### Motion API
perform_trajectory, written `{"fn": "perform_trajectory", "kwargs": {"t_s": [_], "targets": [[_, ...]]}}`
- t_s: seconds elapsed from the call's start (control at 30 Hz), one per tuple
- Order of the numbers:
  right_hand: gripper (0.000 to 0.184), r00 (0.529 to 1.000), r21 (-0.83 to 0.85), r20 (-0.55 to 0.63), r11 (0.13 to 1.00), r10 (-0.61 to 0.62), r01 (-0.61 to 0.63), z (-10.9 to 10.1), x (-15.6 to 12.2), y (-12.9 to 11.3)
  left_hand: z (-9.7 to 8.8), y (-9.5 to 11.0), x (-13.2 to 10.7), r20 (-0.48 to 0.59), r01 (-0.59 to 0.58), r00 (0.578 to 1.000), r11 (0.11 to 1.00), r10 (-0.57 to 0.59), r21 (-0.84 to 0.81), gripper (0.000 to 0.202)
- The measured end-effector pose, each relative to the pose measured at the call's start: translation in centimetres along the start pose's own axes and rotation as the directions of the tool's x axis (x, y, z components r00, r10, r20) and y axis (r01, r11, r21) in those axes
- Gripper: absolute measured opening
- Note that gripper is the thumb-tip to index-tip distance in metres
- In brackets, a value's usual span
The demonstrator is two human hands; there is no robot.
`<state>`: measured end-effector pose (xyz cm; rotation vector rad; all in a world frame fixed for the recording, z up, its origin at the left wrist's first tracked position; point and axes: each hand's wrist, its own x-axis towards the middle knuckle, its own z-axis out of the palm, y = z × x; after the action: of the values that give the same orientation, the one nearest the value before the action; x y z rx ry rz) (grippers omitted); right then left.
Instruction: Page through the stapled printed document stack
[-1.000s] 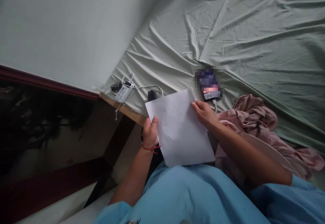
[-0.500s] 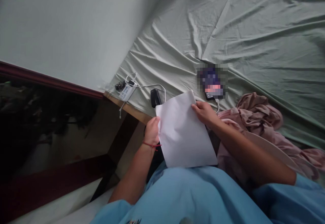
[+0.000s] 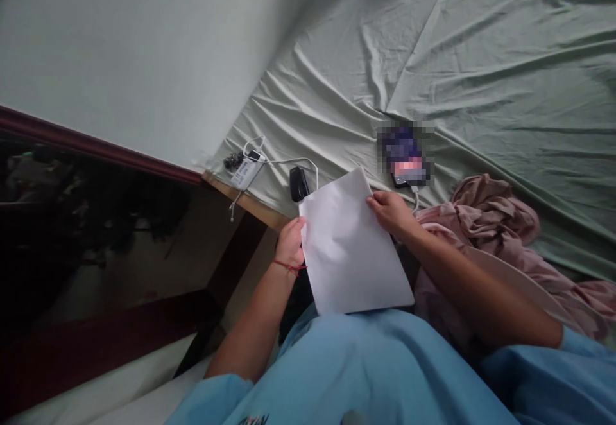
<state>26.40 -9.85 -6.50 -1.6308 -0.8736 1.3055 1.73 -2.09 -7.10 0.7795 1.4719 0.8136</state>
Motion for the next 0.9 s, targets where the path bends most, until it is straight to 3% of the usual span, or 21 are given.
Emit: {"fn": "perform_trajectory", "kwargs": {"t_s": [0.17,0.27,0.37,0.53,0.63,0.8,0.9], "targets": [[0.03,0.991,-0.258,-0.066,0.961,-0.117,0.097,-0.2,0.3,0.0,-0.2,0.4,0.6,0.041,-0.218,0.976,0.93,0.216,0.295,0.028],[0.031,0.985,-0.322,-0.065,0.938,-0.158,0.13,-0.2,0.5,0.1,-0.3,1.6,0.6,-0.018,-0.224,0.965,0.857,0.262,0.465,0.017],[0.032,0.984,-0.325,-0.051,0.934,-0.173,0.147,-0.2,0.5,0.1,-0.5,2.2,1.0,-0.031,-0.185,0.974,0.868,0.224,0.461,0.012],[0.031,0.984,-0.291,-0.053,0.945,-0.172,0.15,0.1,0.5,0.2,-1.4,1.1,1.9,0.045,-0.322,0.935,0.792,0.351,0.518,0.02],[0.031,0.983,-0.296,-0.063,0.944,-0.173,0.147,0.3,0.6,0.2,-1.5,0.5,1.8,0.06,-0.347,0.93,0.807,0.364,0.479,0.024],[0.03,0.98,-0.348,-0.088,0.927,-0.178,0.138,0.4,0.6,0.1,-0.9,1.1,1.4,-0.004,-0.291,0.939,0.801,0.344,0.523,0.018],[0.03,0.974,-0.394,-0.106,0.908,-0.2,0.143,0.3,0.5,0.1,-0.9,1.4,1.6,-0.055,-0.249,0.949,0.842,0.311,0.478,0.015]]}}
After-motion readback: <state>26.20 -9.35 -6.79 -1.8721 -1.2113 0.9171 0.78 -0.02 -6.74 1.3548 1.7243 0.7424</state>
